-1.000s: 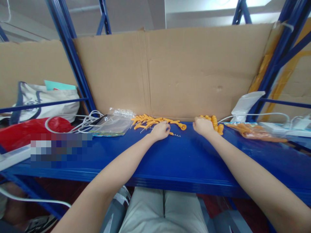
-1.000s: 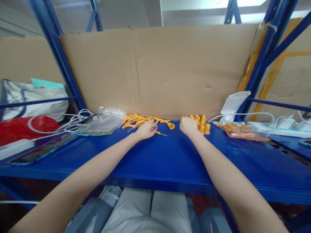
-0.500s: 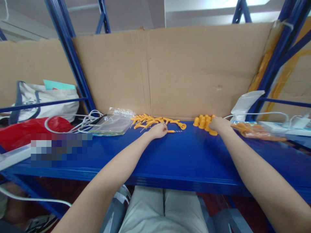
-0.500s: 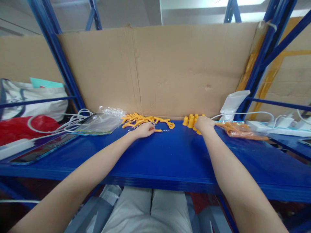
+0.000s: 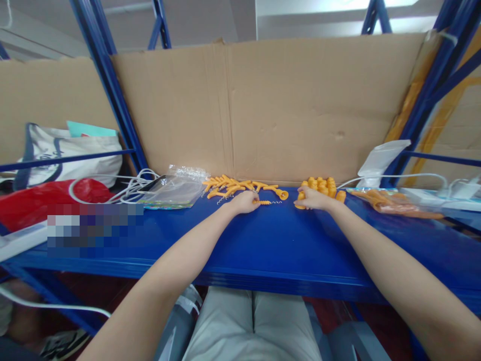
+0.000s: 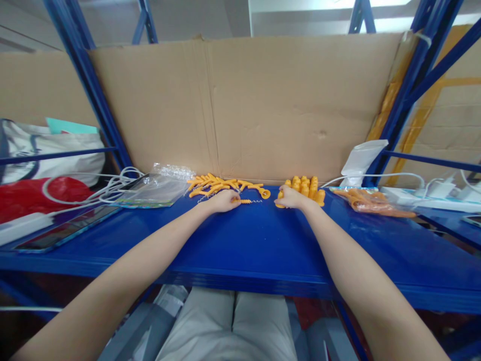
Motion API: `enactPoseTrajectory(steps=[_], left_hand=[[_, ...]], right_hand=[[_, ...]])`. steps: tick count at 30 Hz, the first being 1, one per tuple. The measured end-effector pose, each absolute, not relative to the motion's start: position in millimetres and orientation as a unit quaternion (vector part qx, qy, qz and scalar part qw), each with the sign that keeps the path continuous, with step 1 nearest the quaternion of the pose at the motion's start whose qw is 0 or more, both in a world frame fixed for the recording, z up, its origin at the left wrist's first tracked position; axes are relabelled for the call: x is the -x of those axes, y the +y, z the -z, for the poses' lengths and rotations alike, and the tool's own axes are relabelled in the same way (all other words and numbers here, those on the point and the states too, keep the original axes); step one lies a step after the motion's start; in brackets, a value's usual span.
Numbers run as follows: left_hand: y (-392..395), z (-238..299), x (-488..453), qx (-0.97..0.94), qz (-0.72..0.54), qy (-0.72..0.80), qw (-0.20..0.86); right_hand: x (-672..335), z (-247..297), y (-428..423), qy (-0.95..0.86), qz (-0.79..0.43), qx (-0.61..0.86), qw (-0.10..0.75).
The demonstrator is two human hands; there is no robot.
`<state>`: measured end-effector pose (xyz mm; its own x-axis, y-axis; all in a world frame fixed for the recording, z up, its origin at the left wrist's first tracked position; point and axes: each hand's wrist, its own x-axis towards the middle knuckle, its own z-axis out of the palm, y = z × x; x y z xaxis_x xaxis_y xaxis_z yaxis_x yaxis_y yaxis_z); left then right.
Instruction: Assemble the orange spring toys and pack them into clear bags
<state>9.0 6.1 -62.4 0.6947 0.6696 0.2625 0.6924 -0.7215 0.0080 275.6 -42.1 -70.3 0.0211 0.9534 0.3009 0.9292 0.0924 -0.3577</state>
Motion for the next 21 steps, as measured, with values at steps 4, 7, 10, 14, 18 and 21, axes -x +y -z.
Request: enactPoseTrajectory(steps=[4, 7, 10, 14, 18, 21], left_hand=[[6, 62, -8, 0.924, 0.123, -0.358, 0.050], [6, 64, -8, 0.925, 0.129, -0.355, 0.053], [5, 65, -10, 0.923, 0.141, -0.353, 0.058], [2, 65, -11, 0.923, 0.151, -0.351, 0.049], [0, 64, -13, 0.924, 0.152, -0.347, 0.046], [-1, 64, -13, 0.924, 0.152, -0.347, 0.043]], right_hand=[[-263, 64, -47, -0.727, -0.100, 0.642, 0.220], [-257, 62, -48, -0.744, -0.106, 0.631, 0.192], [-252, 61, -49, -0.744, -0.022, 0.649, 0.158], [-243, 58, -56, -0.744, 0.101, 0.657, 0.071], [-233, 53, -65, -0.738, 0.135, 0.660, 0.022], [-229, 52, -66, -0.738, 0.136, 0.661, 0.017]])
